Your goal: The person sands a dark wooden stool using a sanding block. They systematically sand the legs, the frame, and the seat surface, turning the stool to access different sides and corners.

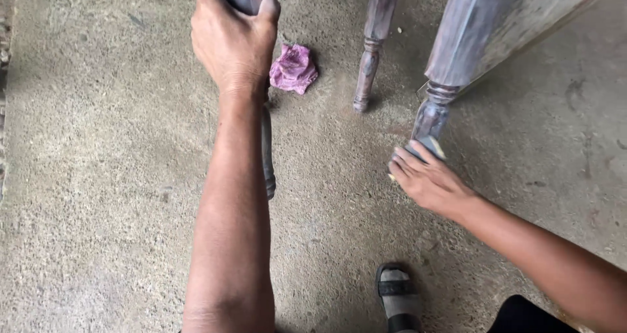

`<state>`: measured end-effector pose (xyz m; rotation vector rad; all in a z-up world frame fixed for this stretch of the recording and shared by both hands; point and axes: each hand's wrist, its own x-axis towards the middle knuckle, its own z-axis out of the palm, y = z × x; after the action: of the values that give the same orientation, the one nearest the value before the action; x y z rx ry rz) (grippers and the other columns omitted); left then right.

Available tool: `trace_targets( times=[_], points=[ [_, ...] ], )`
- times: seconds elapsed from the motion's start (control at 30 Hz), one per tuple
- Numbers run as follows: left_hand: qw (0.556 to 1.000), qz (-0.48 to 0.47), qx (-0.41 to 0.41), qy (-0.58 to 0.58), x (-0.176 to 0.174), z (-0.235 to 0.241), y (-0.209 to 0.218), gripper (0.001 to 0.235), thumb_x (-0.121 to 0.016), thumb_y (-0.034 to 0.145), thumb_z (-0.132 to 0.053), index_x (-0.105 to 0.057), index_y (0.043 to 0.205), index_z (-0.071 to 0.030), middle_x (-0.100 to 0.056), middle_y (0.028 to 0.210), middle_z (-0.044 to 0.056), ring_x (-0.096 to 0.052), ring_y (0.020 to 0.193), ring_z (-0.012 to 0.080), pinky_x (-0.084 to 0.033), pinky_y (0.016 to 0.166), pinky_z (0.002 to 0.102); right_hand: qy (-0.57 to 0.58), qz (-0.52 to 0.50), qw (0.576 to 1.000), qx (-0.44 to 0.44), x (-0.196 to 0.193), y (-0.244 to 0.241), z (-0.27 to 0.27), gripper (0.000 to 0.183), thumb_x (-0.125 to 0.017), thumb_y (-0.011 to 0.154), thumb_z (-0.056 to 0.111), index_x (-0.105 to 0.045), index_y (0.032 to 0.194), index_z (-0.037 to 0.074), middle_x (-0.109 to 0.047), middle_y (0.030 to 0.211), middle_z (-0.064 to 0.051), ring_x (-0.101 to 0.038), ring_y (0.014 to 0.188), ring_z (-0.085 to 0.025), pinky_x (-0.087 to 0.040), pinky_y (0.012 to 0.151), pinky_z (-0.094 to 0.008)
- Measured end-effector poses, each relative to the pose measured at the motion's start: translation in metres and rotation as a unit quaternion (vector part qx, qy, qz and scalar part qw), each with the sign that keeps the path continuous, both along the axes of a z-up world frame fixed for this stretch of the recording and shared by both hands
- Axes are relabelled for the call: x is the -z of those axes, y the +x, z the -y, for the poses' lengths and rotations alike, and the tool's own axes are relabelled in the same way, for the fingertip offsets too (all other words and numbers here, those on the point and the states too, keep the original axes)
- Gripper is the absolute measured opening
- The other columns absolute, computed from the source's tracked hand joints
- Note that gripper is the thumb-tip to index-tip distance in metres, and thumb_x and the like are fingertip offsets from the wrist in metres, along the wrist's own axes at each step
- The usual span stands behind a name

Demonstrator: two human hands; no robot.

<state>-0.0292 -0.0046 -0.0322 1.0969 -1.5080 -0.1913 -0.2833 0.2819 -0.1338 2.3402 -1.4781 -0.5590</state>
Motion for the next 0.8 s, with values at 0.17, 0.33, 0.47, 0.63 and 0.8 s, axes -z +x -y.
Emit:
trace_targets(
  times=[0.17,0.33,0.47,0.63,0.8],
  points=[
    [0.999,-0.001,0.034,0.038,-0.001,0.002,0.003,0.077,-0.086,0.082,-0.03,-0.039,0.138,-0.005,-0.077,0.098,0.018,-0.078,0.09,0.0348,-0.06,0.09,0.046,0.002,0.058,0.998,-0.002,0.002,-0.011,-0.022,0.051,-0.055,0.085,0.007,-0.055,0.135,-0.006,-0.058,0.141,-0.018,-0.048,0.139,-0.028,-0.026,0.121,-0.052],
    [1.0,0.003,0.021,0.018,0.003,0.005,0.007,0.075,-0.088,0.082,-0.031,-0.04,0.135,-0.007,-0.078,0.099,0.017,-0.079,0.09,0.0341,-0.061,0.089,0.046,-0.021,0.1,0.994,-0.025,0.007,-0.014,-0.008,0.053,-0.057,0.085,0.005,-0.055,0.136,-0.005,-0.058,0.142,-0.019,-0.049,0.139,-0.026,-0.026,0.121,-0.052],
    [0.999,0.008,0.039,0.025,0.004,-0.003,0.013,0.071,-0.087,0.082,-0.029,-0.041,0.132,-0.009,-0.078,0.099,0.017,-0.08,0.09,0.0341,-0.061,0.087,0.045,-0.03,0.129,0.991,-0.031,0.018,-0.032,-0.037,0.053,-0.06,0.085,0.005,-0.056,0.138,0.003,-0.058,0.145,-0.013,-0.048,0.14,-0.025,-0.028,0.122,-0.052],
    [0.998,0.0,0.061,-0.003,0.009,0.007,0.015,0.066,-0.082,0.082,-0.023,-0.041,0.132,-0.009,-0.078,0.103,0.018,-0.08,0.091,0.0339,-0.062,0.09,0.045,-0.116,0.193,0.974,0.0,0.044,-0.073,-0.091,0.055,-0.064,0.086,0.009,-0.056,0.14,0.016,-0.058,0.146,-0.004,-0.047,0.14,-0.022,-0.027,0.122,-0.054],
    [0.998,0.005,0.067,-0.013,0.02,0.008,0.024,0.066,-0.08,0.084,-0.023,-0.04,0.134,-0.008,-0.078,0.107,0.019,-0.08,0.096,0.036,-0.062,0.093,0.046,-0.058,0.091,0.988,-0.112,0.049,-0.019,-0.038,0.05,-0.06,0.089,0.011,-0.06,0.139,0.008,-0.059,0.147,-0.008,-0.05,0.139,-0.022,-0.032,0.118,-0.047]
  ],
)
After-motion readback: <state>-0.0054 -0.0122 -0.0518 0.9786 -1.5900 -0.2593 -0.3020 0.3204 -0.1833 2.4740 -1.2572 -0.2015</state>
